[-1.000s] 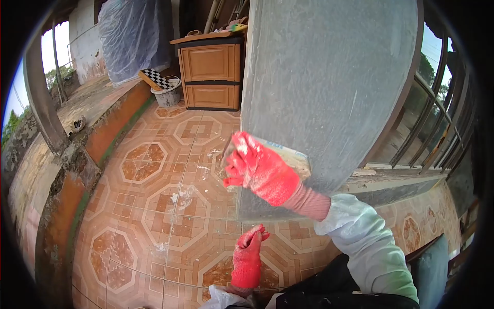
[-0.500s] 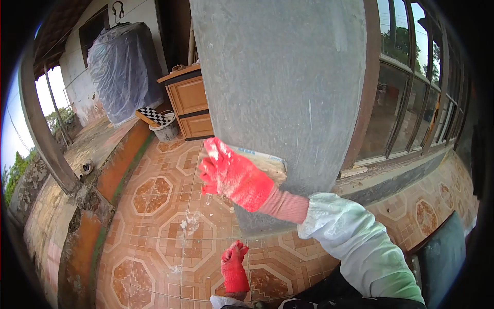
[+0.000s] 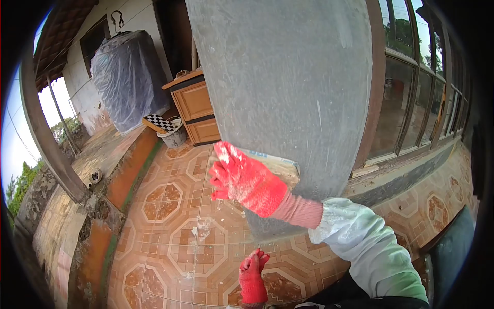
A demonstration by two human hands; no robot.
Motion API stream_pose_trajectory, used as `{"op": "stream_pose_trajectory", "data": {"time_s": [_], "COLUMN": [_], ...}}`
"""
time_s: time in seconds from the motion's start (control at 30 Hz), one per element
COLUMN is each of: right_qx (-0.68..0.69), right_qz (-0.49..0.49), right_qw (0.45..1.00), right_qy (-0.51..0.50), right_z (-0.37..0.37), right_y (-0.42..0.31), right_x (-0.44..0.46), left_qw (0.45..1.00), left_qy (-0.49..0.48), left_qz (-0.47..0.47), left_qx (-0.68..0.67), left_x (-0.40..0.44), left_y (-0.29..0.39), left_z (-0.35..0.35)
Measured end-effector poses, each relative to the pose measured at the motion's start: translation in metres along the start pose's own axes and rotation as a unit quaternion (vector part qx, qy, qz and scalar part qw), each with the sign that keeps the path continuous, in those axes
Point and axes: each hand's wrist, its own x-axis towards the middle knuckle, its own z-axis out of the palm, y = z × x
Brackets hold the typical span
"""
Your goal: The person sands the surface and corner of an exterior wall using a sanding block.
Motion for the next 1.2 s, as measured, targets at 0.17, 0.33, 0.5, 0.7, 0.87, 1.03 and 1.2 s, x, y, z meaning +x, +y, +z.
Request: {"op": "stream_pose_trajectory", "data": {"time_s": [0.17, 0.33, 0.5, 0.7, 0.87, 1.03, 1.2], "right_qx": [-0.051, -0.050, -0.070, -0.708, -0.977, -0.967, -0.961], "right_qz": [0.174, 0.034, -0.051, 0.128, -0.127, -0.150, 0.014], "right_qw": [0.982, 0.998, 0.996, 0.688, 0.157, 0.090, 0.270], "right_qy": [0.058, 0.031, 0.025, -0.094, 0.062, 0.188, -0.060], "right_z": [-0.050, -0.013, 0.019, -0.031, 0.066, 0.062, -0.035], "right_y": [0.071, -0.021, -0.056, 0.003, -0.105, -0.098, -0.024], "right_x": [-0.073, -0.036, -0.034, -0.132, -0.096, -0.118, -0.208], "left_qw": [0.999, 1.000, 1.000, 0.999, 0.988, 0.994, 0.991], "left_qy": [-0.019, 0.002, -0.018, -0.027, -0.084, 0.003, -0.014], "left_qz": [0.022, -0.018, -0.010, -0.001, 0.044, 0.045, 0.061], "left_qx": [0.014, 0.012, 0.012, 0.035, 0.122, 0.104, 0.116], "left_x": [-0.013, -0.009, -0.013, -0.016, -0.035, -0.035, -0.043], "left_y": [0.006, 0.004, 0.000, -0.005, 0.031, 0.037, 0.038], "left_z": [-0.008, -0.009, 0.004, -0.010, 0.011, 0.028, 0.018]}}
